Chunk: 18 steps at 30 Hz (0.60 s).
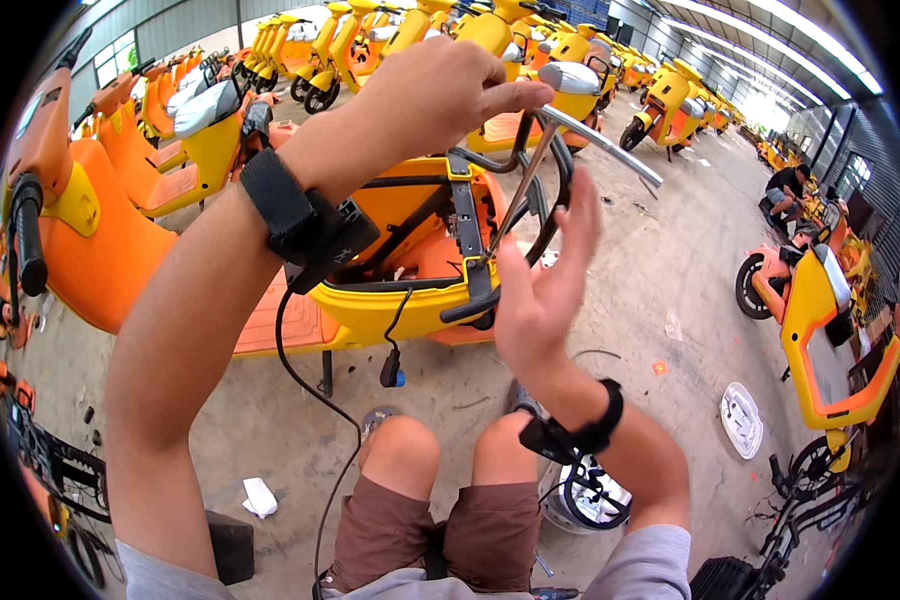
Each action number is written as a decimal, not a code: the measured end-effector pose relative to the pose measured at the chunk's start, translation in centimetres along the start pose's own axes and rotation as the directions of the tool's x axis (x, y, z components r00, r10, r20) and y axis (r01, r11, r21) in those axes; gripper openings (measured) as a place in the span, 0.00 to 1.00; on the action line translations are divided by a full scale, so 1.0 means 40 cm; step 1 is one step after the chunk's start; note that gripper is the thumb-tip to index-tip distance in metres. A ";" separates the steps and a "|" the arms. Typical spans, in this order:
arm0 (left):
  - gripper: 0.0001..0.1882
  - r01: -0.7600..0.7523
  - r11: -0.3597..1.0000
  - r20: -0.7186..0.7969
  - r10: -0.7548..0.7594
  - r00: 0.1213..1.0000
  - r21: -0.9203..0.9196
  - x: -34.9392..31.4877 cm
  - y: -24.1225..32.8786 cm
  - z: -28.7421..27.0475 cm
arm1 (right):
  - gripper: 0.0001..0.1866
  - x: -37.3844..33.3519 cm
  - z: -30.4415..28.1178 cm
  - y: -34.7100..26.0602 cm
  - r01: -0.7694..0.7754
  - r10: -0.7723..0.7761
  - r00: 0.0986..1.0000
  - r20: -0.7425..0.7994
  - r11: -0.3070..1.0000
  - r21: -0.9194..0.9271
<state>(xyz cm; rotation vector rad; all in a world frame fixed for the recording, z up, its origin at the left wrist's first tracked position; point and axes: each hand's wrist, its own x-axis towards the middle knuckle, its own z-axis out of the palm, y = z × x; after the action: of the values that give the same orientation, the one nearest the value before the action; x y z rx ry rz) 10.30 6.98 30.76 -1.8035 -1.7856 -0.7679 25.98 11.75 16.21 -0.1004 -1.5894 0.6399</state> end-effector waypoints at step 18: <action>0.26 0.208 0.770 0.136 -0.157 0.978 -0.604 -0.084 0.037 -0.041 | 0.23 0.318 0.020 0.026 0.161 -0.146 0.987 0.070 0.843 -0.514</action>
<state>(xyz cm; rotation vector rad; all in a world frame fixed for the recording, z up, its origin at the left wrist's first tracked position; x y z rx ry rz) 11.71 3.38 29.72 -2.0832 -1.9212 -1.5287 23.12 17.86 27.09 -0.3629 -1.7440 0.0706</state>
